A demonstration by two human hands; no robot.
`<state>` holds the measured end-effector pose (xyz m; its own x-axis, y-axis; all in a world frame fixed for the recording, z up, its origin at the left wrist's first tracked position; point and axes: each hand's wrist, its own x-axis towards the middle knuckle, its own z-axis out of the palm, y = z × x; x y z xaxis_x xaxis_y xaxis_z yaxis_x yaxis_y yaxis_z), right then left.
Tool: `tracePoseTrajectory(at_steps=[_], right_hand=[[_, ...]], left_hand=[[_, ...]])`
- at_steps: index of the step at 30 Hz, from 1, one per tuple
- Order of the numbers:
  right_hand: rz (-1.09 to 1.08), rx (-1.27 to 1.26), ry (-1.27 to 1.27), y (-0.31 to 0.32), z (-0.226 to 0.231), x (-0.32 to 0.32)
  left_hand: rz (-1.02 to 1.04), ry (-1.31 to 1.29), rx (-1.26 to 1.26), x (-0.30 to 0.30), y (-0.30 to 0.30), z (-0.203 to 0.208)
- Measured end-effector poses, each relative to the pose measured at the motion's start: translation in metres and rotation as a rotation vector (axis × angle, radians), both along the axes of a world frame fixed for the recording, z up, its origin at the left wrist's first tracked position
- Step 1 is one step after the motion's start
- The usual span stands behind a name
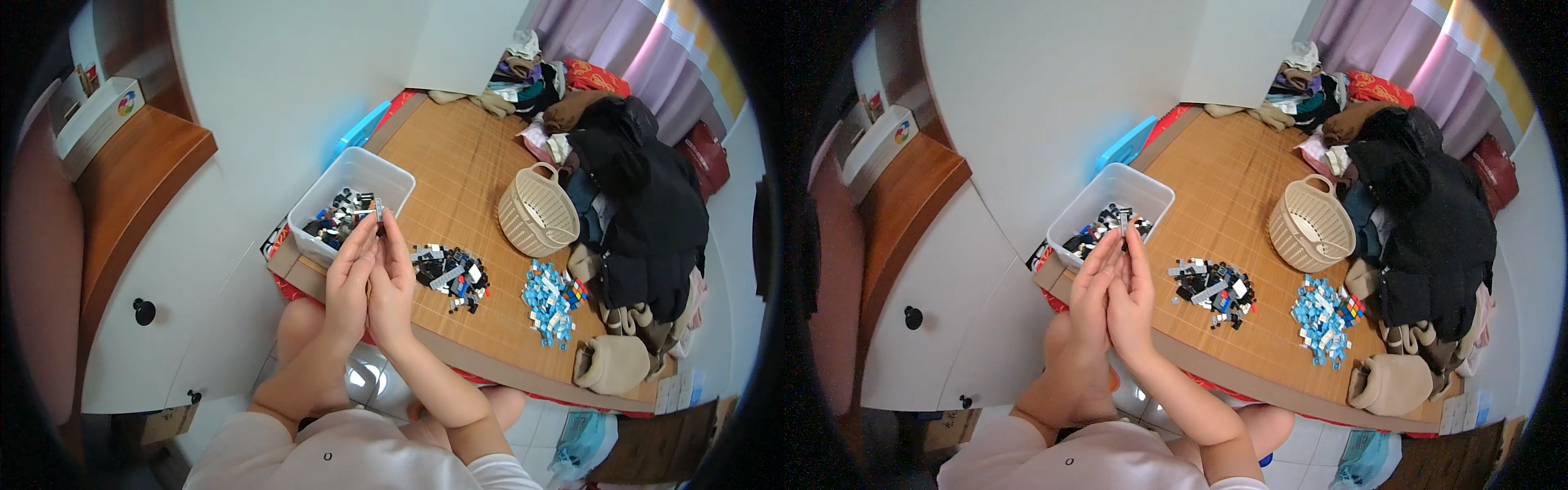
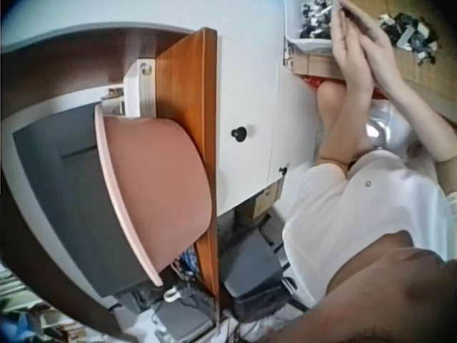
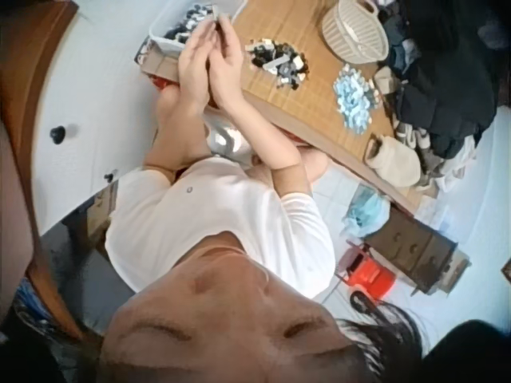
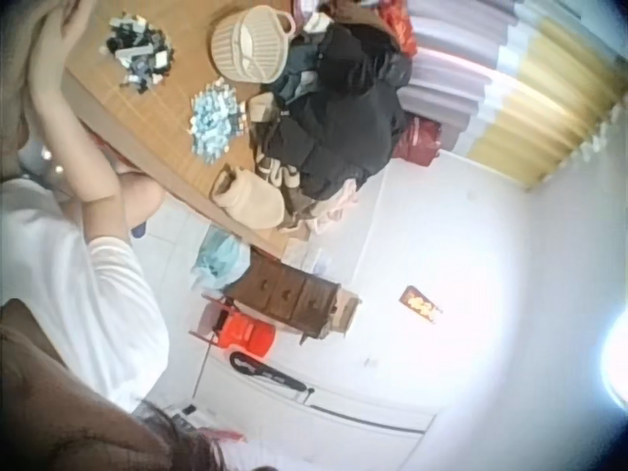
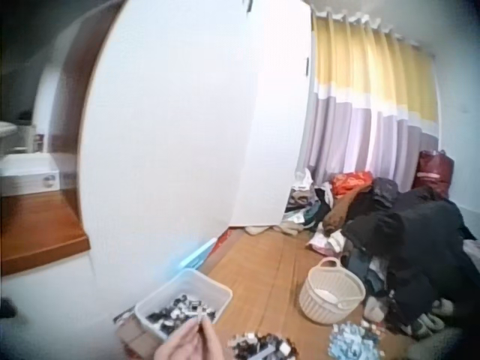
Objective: The person sits on a tatami mat and assembles small plastic building blocks by hand. They pick up individual pieces from piles on the floor and a nearby container, connecting them to form a small structure. The person handles the blocks one by one, occasionally adjusting the growing assembly.
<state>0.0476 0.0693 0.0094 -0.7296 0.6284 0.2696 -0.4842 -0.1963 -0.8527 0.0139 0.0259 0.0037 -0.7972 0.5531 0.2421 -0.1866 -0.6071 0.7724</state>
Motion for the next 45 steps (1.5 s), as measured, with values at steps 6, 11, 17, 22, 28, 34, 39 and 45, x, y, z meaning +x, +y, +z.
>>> tracePoseTrajectory(at_steps=[6, 11, 17, 22, 28, 34, 39, 45], right_hand=[[0.046, 0.028, -0.034, -0.004, -0.007, -0.024], [0.014, 0.096, -0.117, -0.005, -0.009, -0.03], [0.023, 0.041, -0.074, -0.004, -0.01, -0.026], [-0.027, 0.047, -0.107, -0.001, -0.007, -0.012], [-0.151, 0.024, -0.172, 0.02, -0.027, 0.026], [-0.352, -0.082, -0.278, 0.049, -0.073, 0.083], [-0.574, -0.156, -0.311, 0.07, -0.104, 0.131], [-0.611, -0.188, -0.345, 0.087, -0.11, 0.16]], left_hand=[[0.039, -0.049, 0.022, -0.022, -0.011, -0.004], [0.15, -0.012, -0.074, -0.034, -0.019, -0.011], [0.138, -0.001, -0.085, -0.029, -0.023, -0.004], [0.082, -0.019, -0.071, -0.017, -0.018, -0.006], [-0.085, -0.017, -0.108, 0.015, 0.001, -0.015], [-0.273, -0.13, -0.222, 0.042, 0.026, -0.049], [-0.419, -0.235, -0.339, 0.067, 0.043, -0.078], [-0.485, -0.32, -0.401, 0.09, 0.061, -0.096]])
